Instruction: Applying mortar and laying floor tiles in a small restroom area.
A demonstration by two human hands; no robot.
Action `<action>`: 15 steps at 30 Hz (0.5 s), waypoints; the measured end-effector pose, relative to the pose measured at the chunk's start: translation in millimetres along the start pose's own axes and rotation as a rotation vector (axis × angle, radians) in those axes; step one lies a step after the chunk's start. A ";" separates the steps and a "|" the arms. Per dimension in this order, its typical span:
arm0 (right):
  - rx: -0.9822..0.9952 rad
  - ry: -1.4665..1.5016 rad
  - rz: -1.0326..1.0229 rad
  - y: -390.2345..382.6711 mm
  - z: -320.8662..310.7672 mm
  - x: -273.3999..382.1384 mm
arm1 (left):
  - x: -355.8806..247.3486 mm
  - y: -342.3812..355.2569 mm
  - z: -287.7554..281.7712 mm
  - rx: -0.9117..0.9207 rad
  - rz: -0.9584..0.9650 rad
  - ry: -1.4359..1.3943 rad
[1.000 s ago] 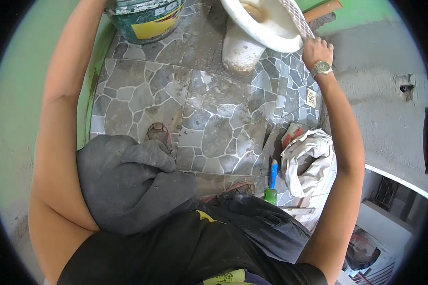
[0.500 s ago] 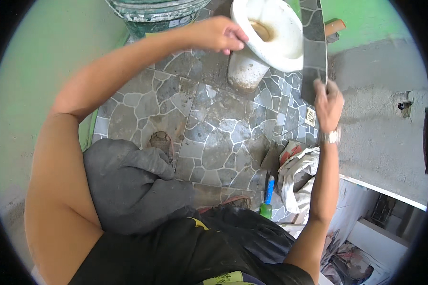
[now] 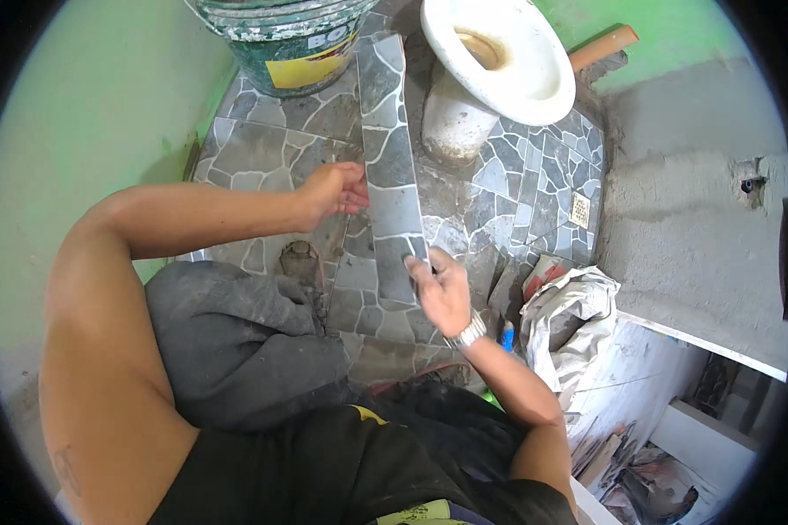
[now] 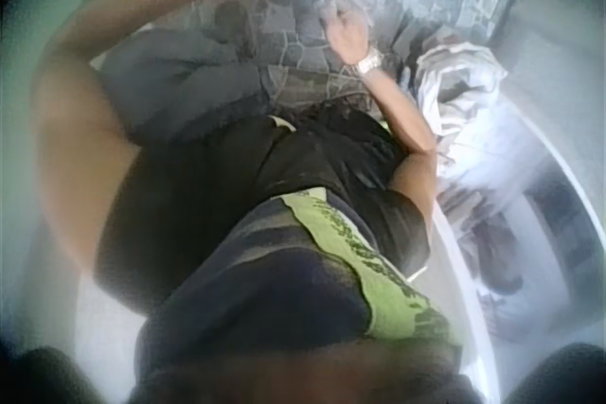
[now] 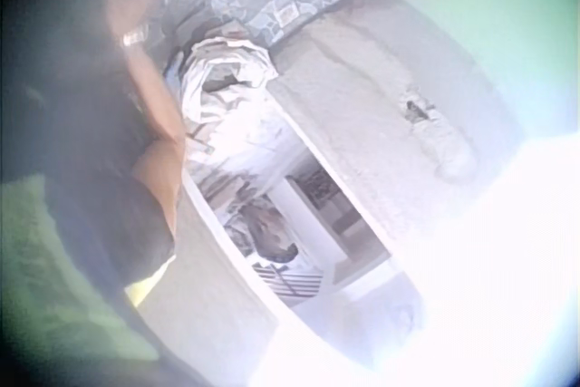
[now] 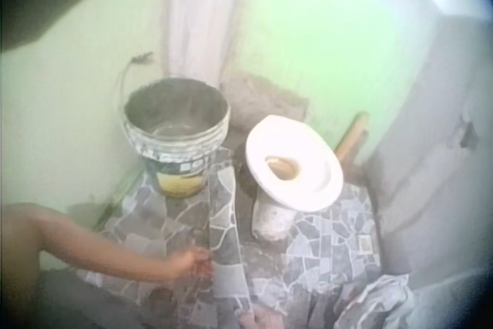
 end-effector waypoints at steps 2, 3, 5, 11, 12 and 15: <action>0.033 0.066 0.006 17.0 14.2 -14.5 | 0.8 8.4 -3.9 -0.019 0.027 -0.059; 0.056 0.113 0.048 28.8 20.3 -23.8 | -2.4 14.9 -6.5 -0.037 0.058 -0.108; 0.092 0.085 0.059 59.2 29.2 -33.0 | -15.3 34.3 -11.2 -0.055 0.109 -0.058; 0.028 0.175 -0.122 170.3 22.6 -31.7 | -95.7 131.8 -44.5 -0.246 0.264 0.175; -0.071 0.071 -0.243 177.7 14.1 -26.7 | -109.0 149.1 -50.2 -0.278 0.324 0.171; -0.264 0.078 -0.214 184.9 -3.4 -44.6 | -148.1 196.4 -65.9 -0.492 0.445 0.383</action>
Point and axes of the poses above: each hand's wrist, its own y-axis towards the middle knuckle, its own z-axis out of the palm, x = y × z, the point moved 8 cm from there along y, towards the middle knuckle
